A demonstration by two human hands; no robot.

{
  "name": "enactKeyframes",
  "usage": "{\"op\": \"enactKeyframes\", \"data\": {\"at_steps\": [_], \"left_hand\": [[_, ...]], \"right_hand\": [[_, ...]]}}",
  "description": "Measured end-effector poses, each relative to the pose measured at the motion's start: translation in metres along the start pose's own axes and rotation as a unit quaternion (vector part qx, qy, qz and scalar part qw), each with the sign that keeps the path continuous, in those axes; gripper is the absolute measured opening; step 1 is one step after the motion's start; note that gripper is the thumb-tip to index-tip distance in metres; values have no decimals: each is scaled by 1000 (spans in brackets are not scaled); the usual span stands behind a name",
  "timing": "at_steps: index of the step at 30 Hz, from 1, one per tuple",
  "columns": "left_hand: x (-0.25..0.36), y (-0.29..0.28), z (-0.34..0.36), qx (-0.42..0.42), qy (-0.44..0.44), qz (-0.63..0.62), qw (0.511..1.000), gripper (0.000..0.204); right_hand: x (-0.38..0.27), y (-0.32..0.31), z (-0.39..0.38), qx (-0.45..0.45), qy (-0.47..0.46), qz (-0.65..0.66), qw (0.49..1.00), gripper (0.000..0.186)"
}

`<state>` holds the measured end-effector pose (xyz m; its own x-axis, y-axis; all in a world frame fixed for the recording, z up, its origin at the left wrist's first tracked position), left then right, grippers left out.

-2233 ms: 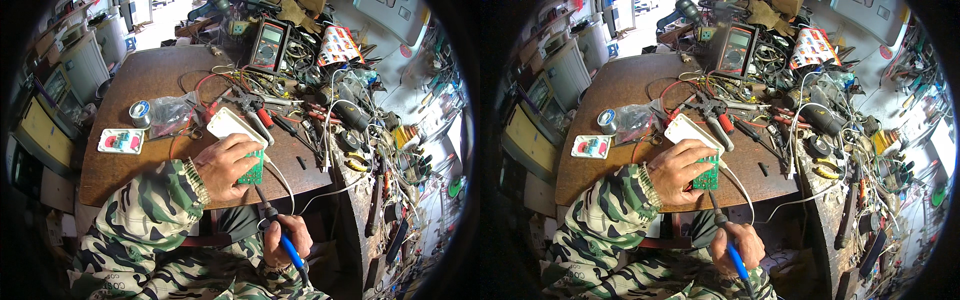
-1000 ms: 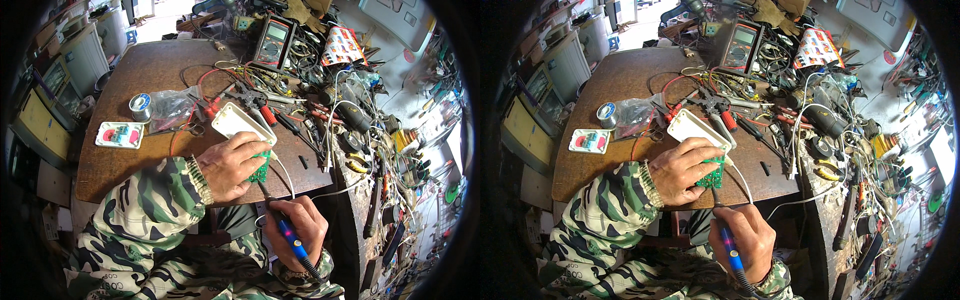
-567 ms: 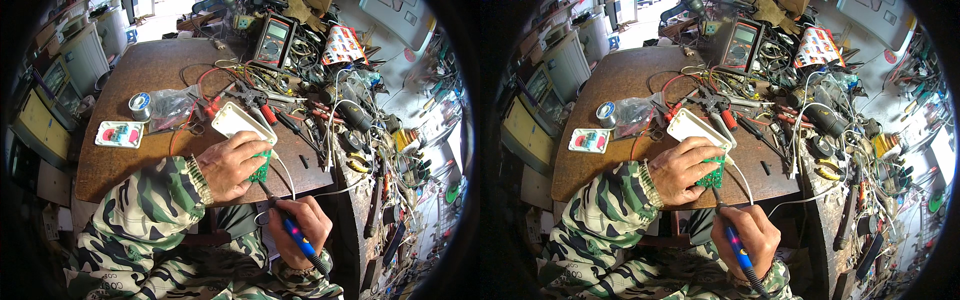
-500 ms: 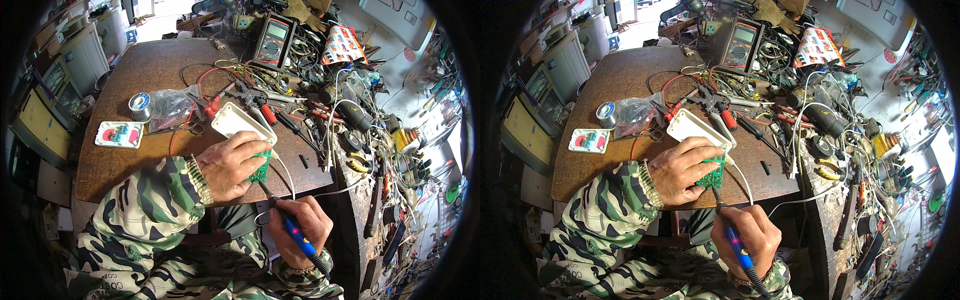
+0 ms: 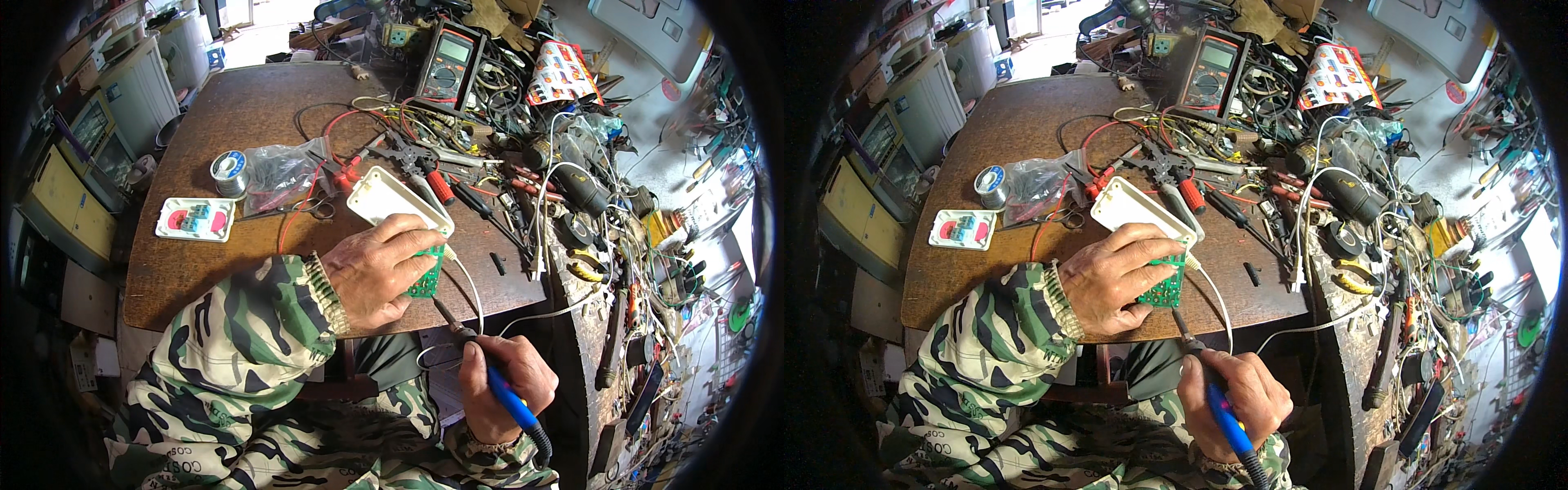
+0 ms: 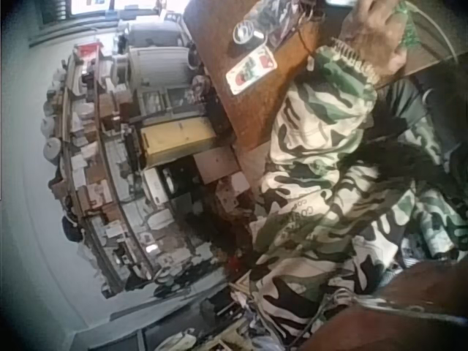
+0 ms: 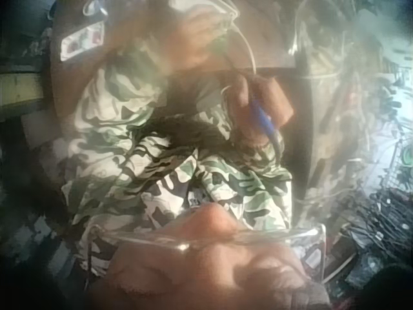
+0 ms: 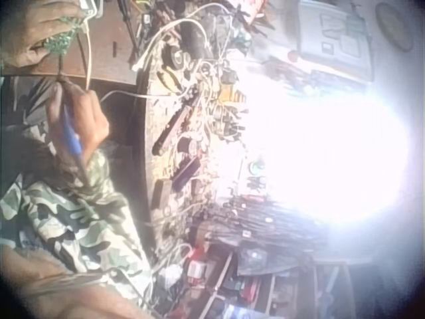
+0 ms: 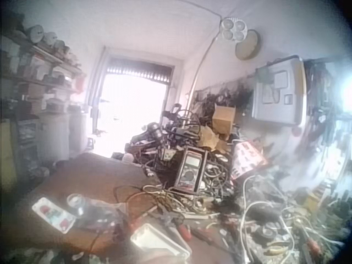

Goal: The person solders components onto a green circuit board using a soldering iron and solder wire. They hold the board steady with one hand while applying heat and solder with the other, then briefly inspect the board and place it into a white plastic case.

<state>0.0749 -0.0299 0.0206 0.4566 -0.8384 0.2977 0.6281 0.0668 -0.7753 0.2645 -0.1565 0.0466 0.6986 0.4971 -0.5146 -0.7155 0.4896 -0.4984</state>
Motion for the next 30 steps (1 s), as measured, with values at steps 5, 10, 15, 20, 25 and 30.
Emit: {"op": "enactKeyframes", "data": {"at_steps": [5, 10, 15, 20, 25, 30], "left_hand": [[1, 1, 2, 10, 4, 5, 1000, 55], [1, 1, 2, 8, 2, 1, 1000, 55], [2, 0, 2, 8, 2, 2, 1000, 55], [2, 0, 1, 5, 0, 8, 1000, 55], [2, 0, 1, 5, 0, 6, 1000, 55], [2, -1, 1, -1, 4, 7, 1000, 56]], "right_hand": [[0, 2, 1, -12, 8, 10, 1000, 20], [0, 5, 3, -17, 8, 26, 999, 18], [1, 5, 3, -26, 8, 27, 999, 19], [2, 7, 5, -26, -13, 25, 999, 21], [-2, 3, 10, -43, 16, 26, 999, 21], [0, 6, 9, -50, -30, 35, 998, 21]]}}
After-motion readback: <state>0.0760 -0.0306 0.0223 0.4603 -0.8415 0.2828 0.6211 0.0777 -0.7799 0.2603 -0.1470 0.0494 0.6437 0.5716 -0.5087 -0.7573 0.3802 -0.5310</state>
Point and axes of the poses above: each hand's wrist, its own z-axis towards the middle knuckle, its own y-axis out of the palm, x = y × z, the point moved 1 cm from there along z, towards the middle knuckle, and after that the axes turned 7 degrees about -y, right-handed, at the moved point
